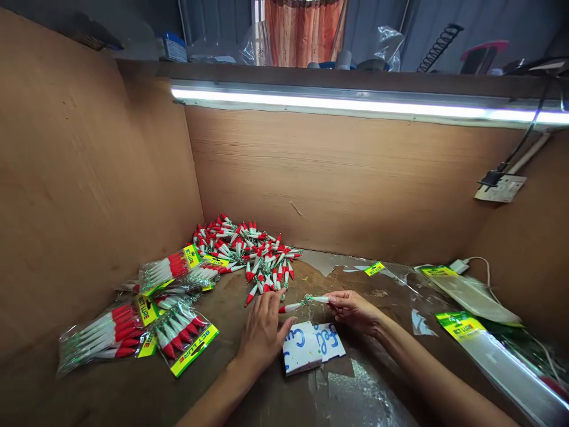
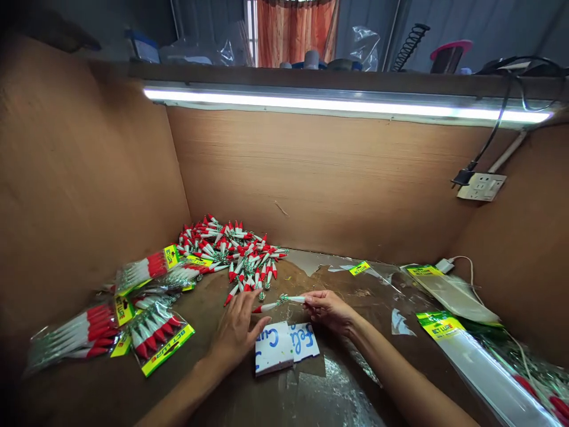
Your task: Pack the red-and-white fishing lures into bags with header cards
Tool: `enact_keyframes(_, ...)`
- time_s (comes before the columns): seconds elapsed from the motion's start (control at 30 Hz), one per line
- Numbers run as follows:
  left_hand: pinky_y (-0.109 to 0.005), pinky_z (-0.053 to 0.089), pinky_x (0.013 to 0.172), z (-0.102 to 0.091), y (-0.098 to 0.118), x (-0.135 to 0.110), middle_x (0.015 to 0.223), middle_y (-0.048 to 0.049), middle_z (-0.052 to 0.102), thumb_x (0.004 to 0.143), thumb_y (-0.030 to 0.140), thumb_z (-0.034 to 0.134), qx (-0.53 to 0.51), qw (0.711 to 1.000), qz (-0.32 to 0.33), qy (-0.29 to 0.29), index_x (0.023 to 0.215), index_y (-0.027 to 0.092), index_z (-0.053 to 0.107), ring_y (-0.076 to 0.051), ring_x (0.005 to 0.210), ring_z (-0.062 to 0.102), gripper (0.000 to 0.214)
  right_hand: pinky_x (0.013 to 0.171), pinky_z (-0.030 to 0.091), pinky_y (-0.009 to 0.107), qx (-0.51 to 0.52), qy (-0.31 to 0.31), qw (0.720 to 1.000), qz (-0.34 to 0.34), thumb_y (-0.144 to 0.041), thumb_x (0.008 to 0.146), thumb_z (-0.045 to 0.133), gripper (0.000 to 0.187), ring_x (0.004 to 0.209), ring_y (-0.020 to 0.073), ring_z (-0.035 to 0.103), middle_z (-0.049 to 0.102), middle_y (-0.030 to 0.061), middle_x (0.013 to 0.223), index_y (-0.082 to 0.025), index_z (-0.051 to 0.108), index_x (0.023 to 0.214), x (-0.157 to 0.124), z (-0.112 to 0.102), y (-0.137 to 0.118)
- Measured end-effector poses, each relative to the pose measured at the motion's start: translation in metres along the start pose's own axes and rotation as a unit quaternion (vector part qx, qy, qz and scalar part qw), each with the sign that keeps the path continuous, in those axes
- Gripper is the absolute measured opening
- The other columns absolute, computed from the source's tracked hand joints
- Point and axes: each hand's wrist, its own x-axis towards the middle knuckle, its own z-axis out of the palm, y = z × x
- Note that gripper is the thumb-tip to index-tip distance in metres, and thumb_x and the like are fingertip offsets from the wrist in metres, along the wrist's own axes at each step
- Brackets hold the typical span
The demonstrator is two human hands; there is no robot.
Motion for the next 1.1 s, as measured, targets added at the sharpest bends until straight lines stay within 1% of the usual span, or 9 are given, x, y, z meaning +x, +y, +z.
enact_keyframes(0.13, -0.038, 0.046, 0.091, -0.001, -0.005, -0.001, 0.108, -0.0039, 0.066, 0.098, 0.028, 0.056, 0.007, 0.997, 0.017, -0.080, 0.122, 0.027, 0.061, -0.024, 0.105, 0.059, 0.025, 0.058, 0.040, 0.018, 0.028, -0.006, 1.000, -0.005, -0.031, 0.077, 0.084, 0.032, 0.062, 0.0062, 0.052, 0.066, 0.0034, 0.082, -0.013, 0.074, 0.102, -0.005, 0.000, 0.003)
enact_keyframes(0.23, -0.035, 0.047, 0.086, -0.001, -0.005, -0.002, 0.102, -0.0016, 0.069, 0.099, 0.029, 0.054, 0.001, 0.995, 0.014, -0.102, 0.112, 0.027, 0.066, -0.023, 0.097, 0.063, 0.017, 0.057, 0.039, 0.018, 0.030, -0.011, 0.999, -0.010, -0.031, 0.079, 0.083, 0.031, 0.062, 0.0063, 0.051, 0.066, 0.0036, 0.082, -0.013, 0.074, 0.102, -0.008, -0.002, 0.004)
enact_keyframes(0.47, -0.034, 0.047, 0.084, -0.004, -0.001, 0.000, 0.102, -0.0016, 0.070, 0.098, 0.028, 0.059, 0.013, 0.995, 0.029, -0.089, 0.115, 0.028, 0.065, -0.022, 0.096, 0.063, 0.018, 0.060, 0.039, 0.020, 0.007, -0.015, 0.999, -0.029, -0.031, 0.074, 0.086, 0.035, 0.063, 0.0066, 0.050, 0.066, 0.0024, 0.083, -0.015, 0.073, 0.103, -0.012, -0.004, 0.004)
enact_keyframes(0.57, -0.034, 0.046, 0.082, -0.005, 0.000, 0.000, 0.099, -0.0011, 0.070, 0.095, 0.027, 0.063, 0.037, 0.995, 0.037, -0.083, 0.112, 0.029, 0.067, -0.022, 0.093, 0.062, 0.017, 0.063, 0.040, 0.022, -0.029, -0.001, 0.999, -0.046, -0.031, 0.069, 0.088, 0.039, 0.068, 0.0088, 0.054, 0.069, 0.0036, 0.090, -0.016, 0.073, 0.103, -0.014, -0.005, 0.002)
enact_keyframes(0.7, -0.037, 0.046, 0.081, -0.003, -0.002, 0.000, 0.096, -0.0011, 0.069, 0.094, 0.029, 0.065, 0.088, 0.993, 0.028, -0.074, 0.113, 0.030, 0.067, -0.024, 0.092, 0.061, 0.019, 0.065, 0.040, 0.024, -0.106, 0.011, 0.991, -0.084, -0.036, 0.070, 0.086, 0.041, 0.069, 0.0107, 0.054, 0.069, 0.0021, 0.087, -0.017, 0.073, 0.104, -0.015, -0.001, -0.001)
enact_keyframes(0.8, -0.039, 0.047, 0.087, -0.004, -0.003, 0.002, 0.107, -0.0045, 0.068, 0.093, 0.029, 0.065, 0.107, 0.993, -0.004, -0.040, 0.127, 0.029, 0.061, -0.026, 0.101, 0.060, 0.034, 0.063, 0.038, 0.025, -0.149, 0.043, 0.981, -0.118, -0.041, 0.072, 0.084, 0.041, 0.065, 0.0104, 0.051, 0.067, 0.0005, 0.081, -0.017, 0.074, 0.103, -0.014, 0.002, -0.004)
enact_keyframes(0.9, -0.041, 0.045, 0.096, -0.012, 0.003, 0.003, 0.127, -0.0100, 0.060, 0.091, 0.036, 0.067, 0.097, 0.995, -0.019, -0.010, 0.145, 0.025, 0.044, -0.029, 0.117, 0.054, 0.060, 0.061, 0.037, 0.025, -0.181, 0.061, 0.977, -0.100, -0.043, 0.069, 0.085, 0.042, 0.063, 0.0108, 0.051, 0.066, -0.0003, 0.074, -0.016, 0.074, 0.099, -0.015, -0.004, -0.011)
enact_keyframes(1.0, -0.041, 0.047, 0.095, -0.020, 0.014, -0.002, 0.127, -0.0090, 0.060, 0.086, 0.054, 0.067, 0.051, 0.994, 0.024, -0.096, 0.148, 0.028, 0.040, -0.029, 0.116, 0.055, 0.073, 0.057, 0.036, 0.024, -0.232, 0.047, 0.970, -0.051, -0.043, 0.066, 0.086, 0.041, 0.061, 0.0115, 0.053, 0.067, 0.0010, 0.073, -0.014, 0.074, 0.093, -0.023, -0.017, -0.020)
enact_keyframes(1.1, -0.044, 0.048, 0.093, -0.021, 0.021, -0.013, 0.128, -0.0092, 0.059, 0.069, 0.066, 0.075, 0.043, 0.979, 0.046, -0.194, 0.150, 0.032, 0.037, -0.033, 0.117, 0.055, 0.096, 0.054, 0.035, 0.023, -0.265, 0.043, 0.962, -0.039, -0.047, 0.071, 0.082, 0.040, 0.059, 0.0118, 0.055, 0.069, 0.0025, 0.071, -0.013, 0.074, 0.091, -0.030, -0.025, -0.026)
